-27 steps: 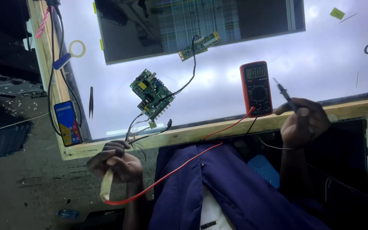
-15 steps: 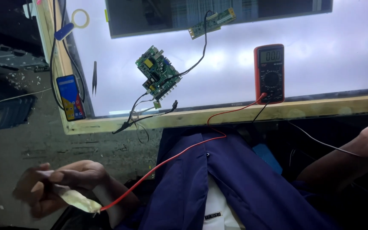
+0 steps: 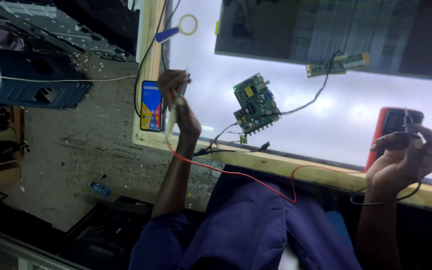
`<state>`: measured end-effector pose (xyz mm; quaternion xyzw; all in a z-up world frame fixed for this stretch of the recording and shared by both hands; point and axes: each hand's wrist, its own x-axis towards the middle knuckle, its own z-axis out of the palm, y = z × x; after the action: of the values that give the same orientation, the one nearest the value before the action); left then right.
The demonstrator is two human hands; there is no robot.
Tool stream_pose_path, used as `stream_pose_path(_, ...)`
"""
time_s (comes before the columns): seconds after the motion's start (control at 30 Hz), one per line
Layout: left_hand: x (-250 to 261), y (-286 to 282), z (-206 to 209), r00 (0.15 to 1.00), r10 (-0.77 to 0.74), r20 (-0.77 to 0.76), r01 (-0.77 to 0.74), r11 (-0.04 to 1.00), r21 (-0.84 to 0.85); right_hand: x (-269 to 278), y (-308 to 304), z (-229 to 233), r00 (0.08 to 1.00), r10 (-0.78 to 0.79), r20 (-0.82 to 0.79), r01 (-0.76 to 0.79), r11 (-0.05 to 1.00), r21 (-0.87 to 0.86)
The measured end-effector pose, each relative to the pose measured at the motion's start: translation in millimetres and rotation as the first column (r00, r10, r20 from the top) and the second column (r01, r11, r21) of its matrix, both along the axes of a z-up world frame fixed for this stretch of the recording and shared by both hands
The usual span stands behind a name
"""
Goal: Testing electronic components on a circuit board using a digital multimeter
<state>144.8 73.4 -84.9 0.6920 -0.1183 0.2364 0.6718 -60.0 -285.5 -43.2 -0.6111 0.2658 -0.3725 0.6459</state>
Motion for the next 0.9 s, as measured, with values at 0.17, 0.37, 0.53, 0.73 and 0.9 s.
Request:
stream_pose_path(0.17,73.8,-20.8,-20.9,0.978,-0.169,-0.125,0.181,0.979,0.095,48.1,16.8,-75.9,0.982,-0.048,-0.183,0.053,0.998,0.025)
stream_pose_path(0.37,143.0,-41.5,-86.0,0.956,-0.098,-0.276,0.074,0.993,-0.097,77.1,27.5,-126.2,0.966,-0.139,-0.218,0.045,0.921,-0.387)
stream_pose_path(0.53,170.4,-45.4,-119.7,0.915,-0.062,-0.398,-0.004,0.986,-0.165,94.0,32.9,-138.2,0.939,-0.191,-0.287,-0.002,0.830,-0.558)
stream_pose_path(0.73,176.4,-54.2,-127.0,0.892,0.001,-0.452,-0.053,0.993,-0.103,49.3,9.6,-179.3,0.731,-0.293,-0.616,-0.026,0.890,-0.454)
stream_pose_path(0.9,182.8,-58.4,-128.3,0.872,0.041,-0.487,-0.102,0.990,-0.100,63.5,18.7,-174.2,0.720,-0.404,-0.564,0.029,0.830,-0.557)
